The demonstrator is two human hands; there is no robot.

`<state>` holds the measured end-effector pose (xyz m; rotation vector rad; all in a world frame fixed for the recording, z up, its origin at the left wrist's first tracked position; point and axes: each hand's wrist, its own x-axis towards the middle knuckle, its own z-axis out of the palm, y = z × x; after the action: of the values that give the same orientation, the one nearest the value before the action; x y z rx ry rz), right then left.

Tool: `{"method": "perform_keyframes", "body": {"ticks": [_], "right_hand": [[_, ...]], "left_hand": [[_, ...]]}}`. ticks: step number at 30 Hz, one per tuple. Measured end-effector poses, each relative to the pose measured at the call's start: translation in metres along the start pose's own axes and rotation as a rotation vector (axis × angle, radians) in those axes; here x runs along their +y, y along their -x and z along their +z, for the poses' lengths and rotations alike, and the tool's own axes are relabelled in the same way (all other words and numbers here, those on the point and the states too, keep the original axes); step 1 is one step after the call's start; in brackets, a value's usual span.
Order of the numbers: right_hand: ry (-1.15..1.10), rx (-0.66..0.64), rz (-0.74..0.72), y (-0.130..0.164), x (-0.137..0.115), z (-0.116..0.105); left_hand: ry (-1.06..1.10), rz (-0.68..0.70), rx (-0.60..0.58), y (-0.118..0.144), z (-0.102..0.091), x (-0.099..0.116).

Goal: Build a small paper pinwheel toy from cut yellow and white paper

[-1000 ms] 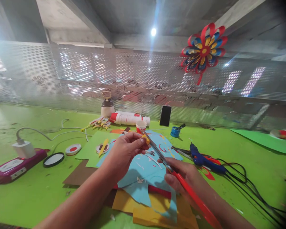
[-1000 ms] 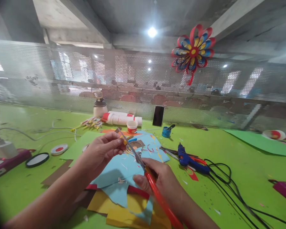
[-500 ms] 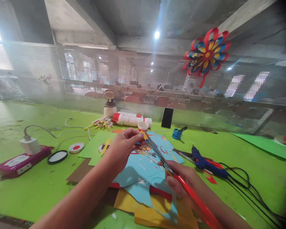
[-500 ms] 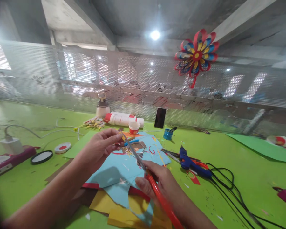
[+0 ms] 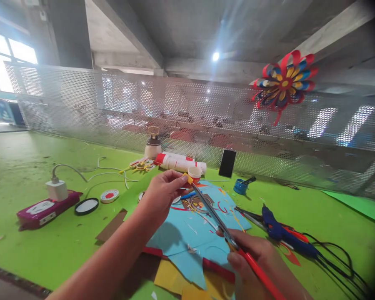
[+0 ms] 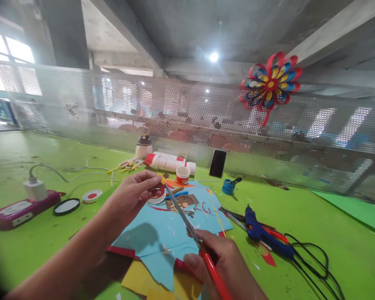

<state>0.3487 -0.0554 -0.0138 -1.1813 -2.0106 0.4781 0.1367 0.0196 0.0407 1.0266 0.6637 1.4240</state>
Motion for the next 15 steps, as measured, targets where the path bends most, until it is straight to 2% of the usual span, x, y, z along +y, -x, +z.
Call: {"method": "perform_keyframes", "body": {"ticks": [4,9,15], "right_hand": [[0.004,-0.011,-0.017,-0.0019,-0.0014,-0.003],[0.057,-0.085,-0.081,-0.0033,0.0024,-0.0057],[0.068,-0.071,-0.088,-0.0046,0.0019,-0.0058]], "left_hand": [[-0.01,0.012,-0.005,0.0012,0.0008,0.0007],[0.011,0.016,0.041,0.0017,0.0022,-0.0044],[0.03,0.025,0.071,0.0027,0.0035,-0.0088]]}}
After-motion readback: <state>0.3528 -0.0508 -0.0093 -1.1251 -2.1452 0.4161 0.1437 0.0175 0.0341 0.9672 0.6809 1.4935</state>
